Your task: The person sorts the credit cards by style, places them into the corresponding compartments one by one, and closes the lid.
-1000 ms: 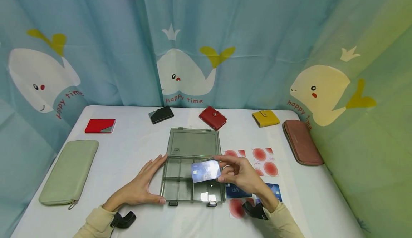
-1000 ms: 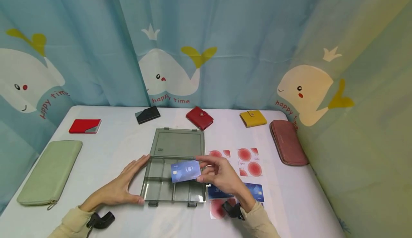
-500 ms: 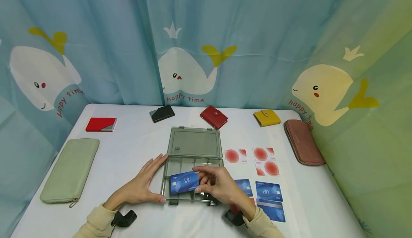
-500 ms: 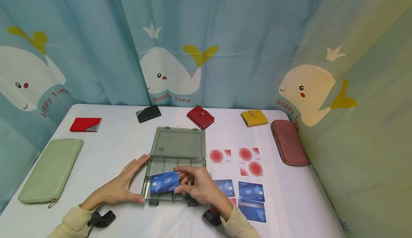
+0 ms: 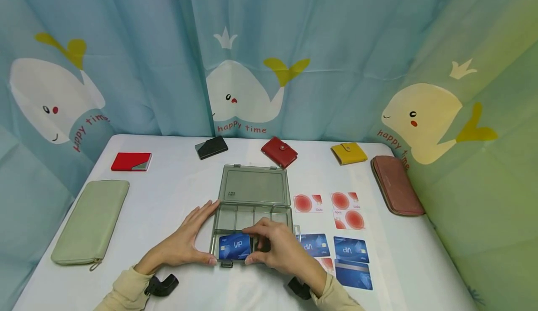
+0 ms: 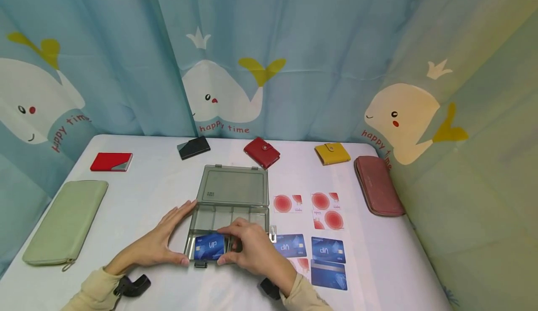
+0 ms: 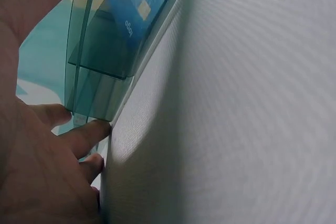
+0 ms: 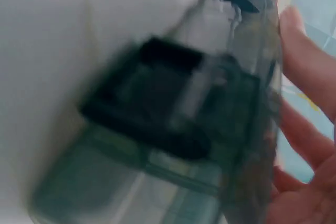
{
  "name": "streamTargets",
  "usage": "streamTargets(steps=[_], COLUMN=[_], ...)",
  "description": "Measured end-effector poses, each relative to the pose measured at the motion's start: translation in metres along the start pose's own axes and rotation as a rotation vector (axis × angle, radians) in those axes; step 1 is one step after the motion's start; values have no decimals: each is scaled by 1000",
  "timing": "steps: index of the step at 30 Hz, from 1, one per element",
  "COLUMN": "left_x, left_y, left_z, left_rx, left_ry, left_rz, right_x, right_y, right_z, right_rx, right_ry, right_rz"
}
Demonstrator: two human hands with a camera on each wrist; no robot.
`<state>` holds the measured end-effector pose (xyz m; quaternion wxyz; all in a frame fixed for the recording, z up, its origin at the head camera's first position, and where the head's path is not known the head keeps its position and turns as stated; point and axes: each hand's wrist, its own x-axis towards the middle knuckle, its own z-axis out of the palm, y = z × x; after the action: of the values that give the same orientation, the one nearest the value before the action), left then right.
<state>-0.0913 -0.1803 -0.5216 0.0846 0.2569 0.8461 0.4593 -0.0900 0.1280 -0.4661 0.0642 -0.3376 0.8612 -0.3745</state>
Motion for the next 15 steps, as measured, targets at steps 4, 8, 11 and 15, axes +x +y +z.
streamTargets(steps=[4,8,11,15], left_x=[1,2,2,1], left_y=[0,1,1,0], left_z=[0,0,0,0], left_rx=[2,2,4,-1], left_ry=[-1,-4,0,4], left_rz=[18,34,34,32], right_x=[-2,-14,-27,-51], right_y=[2,15,32,59], right_z=[-6,-27,-51,-79], right_rx=[-33,32,55,27], right_ry=[0,46,115,178], right_rz=[4,-16,-12,63])
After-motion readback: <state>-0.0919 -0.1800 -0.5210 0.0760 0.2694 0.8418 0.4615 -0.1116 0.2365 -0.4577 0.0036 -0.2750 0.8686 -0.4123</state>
